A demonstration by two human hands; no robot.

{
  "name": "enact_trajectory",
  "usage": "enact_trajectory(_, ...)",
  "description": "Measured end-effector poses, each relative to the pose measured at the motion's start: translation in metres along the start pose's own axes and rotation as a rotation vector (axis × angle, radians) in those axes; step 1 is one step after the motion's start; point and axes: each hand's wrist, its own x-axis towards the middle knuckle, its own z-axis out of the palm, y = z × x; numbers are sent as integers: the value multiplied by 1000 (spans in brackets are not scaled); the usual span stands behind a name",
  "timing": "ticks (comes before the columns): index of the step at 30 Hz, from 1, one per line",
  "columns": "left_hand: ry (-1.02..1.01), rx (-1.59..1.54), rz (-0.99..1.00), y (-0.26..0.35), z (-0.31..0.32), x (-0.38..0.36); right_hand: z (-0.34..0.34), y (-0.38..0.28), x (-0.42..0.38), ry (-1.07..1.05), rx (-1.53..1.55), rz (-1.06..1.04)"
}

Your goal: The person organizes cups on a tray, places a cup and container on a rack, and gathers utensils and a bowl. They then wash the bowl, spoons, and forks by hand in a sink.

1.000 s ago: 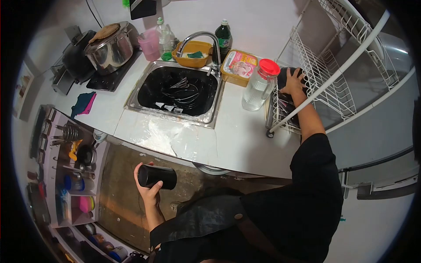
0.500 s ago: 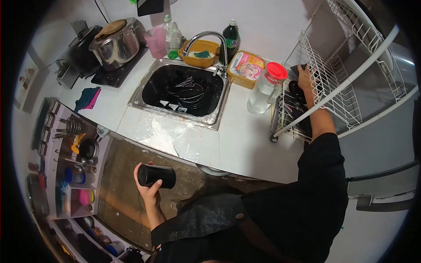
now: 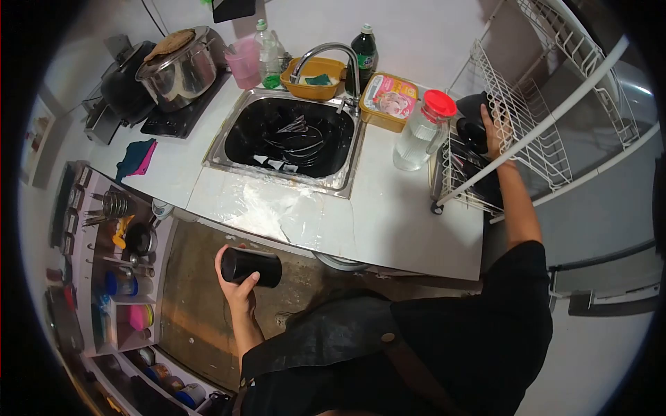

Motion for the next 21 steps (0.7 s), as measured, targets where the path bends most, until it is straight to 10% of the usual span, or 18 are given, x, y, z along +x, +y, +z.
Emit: enact_trajectory(21,-403,-97,-92,19,-28,46,-173,-39,-139,210,329,378)
